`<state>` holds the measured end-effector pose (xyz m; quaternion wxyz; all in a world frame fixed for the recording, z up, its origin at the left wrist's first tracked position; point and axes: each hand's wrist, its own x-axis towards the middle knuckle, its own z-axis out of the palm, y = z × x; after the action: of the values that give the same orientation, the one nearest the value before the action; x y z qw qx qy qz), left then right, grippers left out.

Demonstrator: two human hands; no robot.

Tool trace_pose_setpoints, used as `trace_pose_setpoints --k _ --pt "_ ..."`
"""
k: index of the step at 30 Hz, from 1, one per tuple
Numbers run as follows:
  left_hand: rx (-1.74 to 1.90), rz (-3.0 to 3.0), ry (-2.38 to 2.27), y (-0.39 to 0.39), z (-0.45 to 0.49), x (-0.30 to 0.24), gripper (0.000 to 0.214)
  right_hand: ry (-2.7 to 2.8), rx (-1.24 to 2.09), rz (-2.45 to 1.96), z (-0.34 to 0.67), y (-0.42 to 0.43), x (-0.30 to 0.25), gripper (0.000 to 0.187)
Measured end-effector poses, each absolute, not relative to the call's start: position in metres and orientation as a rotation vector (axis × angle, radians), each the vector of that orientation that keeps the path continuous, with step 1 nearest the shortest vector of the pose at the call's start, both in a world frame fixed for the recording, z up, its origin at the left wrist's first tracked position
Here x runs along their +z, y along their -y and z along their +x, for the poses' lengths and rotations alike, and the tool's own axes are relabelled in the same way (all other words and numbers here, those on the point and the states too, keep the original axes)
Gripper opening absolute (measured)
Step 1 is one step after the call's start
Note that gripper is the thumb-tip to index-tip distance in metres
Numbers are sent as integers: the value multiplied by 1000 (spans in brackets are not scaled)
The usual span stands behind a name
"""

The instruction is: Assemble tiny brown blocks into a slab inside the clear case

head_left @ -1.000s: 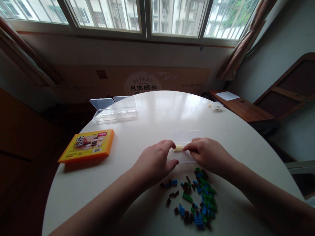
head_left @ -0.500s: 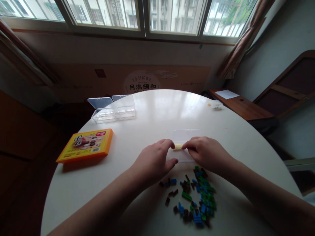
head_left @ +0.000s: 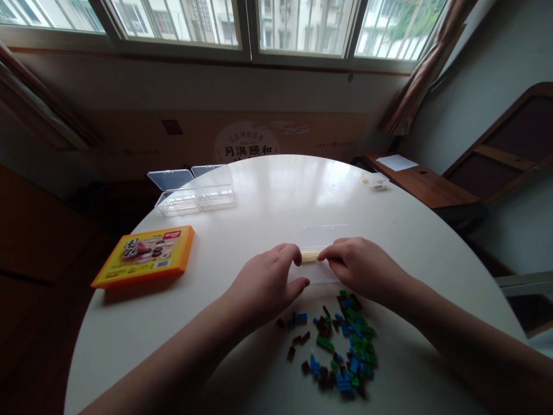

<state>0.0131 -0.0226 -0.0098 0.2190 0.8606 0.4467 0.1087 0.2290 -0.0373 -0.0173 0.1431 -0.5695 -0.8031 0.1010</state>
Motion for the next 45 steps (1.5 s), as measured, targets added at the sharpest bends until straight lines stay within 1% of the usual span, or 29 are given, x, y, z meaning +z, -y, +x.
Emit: trace_pose_setpoints --k 45 --pt "339 2393 -1225 22 13 -11 23 2302 320 -1651 227 35 -19 26"
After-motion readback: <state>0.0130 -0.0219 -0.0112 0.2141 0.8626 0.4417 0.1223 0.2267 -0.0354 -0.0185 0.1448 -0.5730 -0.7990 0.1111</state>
